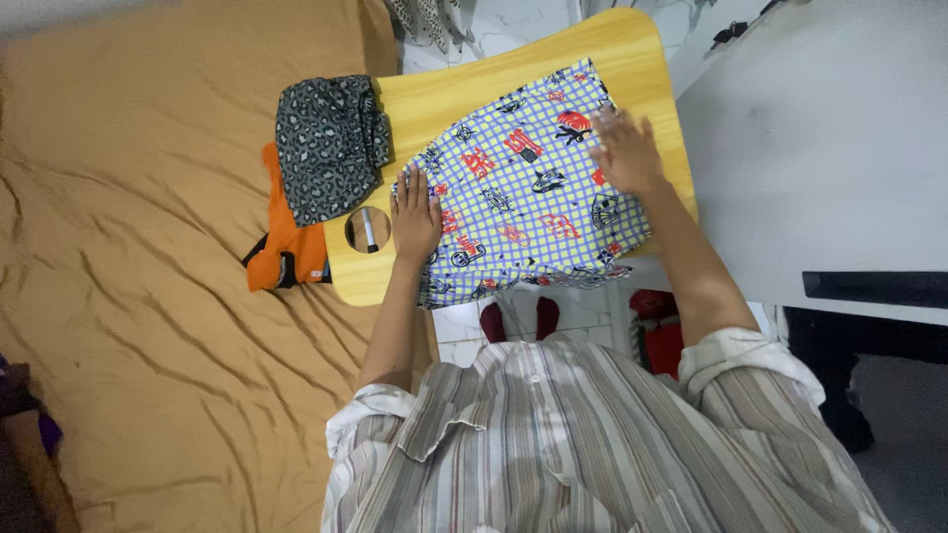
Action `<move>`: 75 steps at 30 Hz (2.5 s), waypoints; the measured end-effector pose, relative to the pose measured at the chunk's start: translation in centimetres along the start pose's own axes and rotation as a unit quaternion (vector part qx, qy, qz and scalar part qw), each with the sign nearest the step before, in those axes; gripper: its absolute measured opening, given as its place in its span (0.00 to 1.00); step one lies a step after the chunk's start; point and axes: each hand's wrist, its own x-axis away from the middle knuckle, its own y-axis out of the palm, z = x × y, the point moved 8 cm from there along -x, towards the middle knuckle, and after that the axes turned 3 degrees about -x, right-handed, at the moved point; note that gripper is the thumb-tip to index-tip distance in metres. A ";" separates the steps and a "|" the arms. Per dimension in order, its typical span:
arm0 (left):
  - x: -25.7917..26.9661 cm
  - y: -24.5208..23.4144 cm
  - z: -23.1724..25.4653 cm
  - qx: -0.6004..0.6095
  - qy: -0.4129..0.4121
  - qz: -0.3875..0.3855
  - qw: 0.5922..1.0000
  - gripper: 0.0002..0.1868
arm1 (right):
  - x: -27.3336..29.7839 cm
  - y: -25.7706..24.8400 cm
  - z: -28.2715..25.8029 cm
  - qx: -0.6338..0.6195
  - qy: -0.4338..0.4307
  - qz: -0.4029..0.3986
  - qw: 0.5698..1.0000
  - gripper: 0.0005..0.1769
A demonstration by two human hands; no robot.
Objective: The person folds a pair of patterned shorts on a small wooden table, repeatedly smoothing the fabric by hand and making precise folds.
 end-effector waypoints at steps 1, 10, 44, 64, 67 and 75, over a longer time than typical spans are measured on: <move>0.1 0.1 0.0 0.010 0.000 0.004 1.000 0.32 | -0.1 -0.3 1.4 0.011 0.067 -0.017 0.998 0.36; -0.1 -0.2 0.3 -0.009 0.002 0.002 1.000 0.32 | -4.5 4.5 -17.7 -0.019 -0.206 -0.043 0.978 0.35; 4.2 -3.9 -2.4 0.206 -0.168 0.049 0.963 0.47 | 1.7 -1.0 5.7 -0.157 0.252 -0.033 0.954 0.33; -11.7 -7.7 -3.7 0.630 -0.150 0.022 0.762 0.12 | -7.0 -9.0 7.9 -0.669 0.247 0.080 0.697 0.22; -14.9 -8.7 -4.0 0.637 -0.117 0.063 0.759 0.14 | -10.5 -9.8 10.7 -0.614 0.138 0.103 0.770 0.25; -17.9 -1.2 -8.9 0.502 -0.147 0.060 0.850 0.24 | -14.9 -8.5 11.5 -0.536 0.166 0.121 0.818 0.26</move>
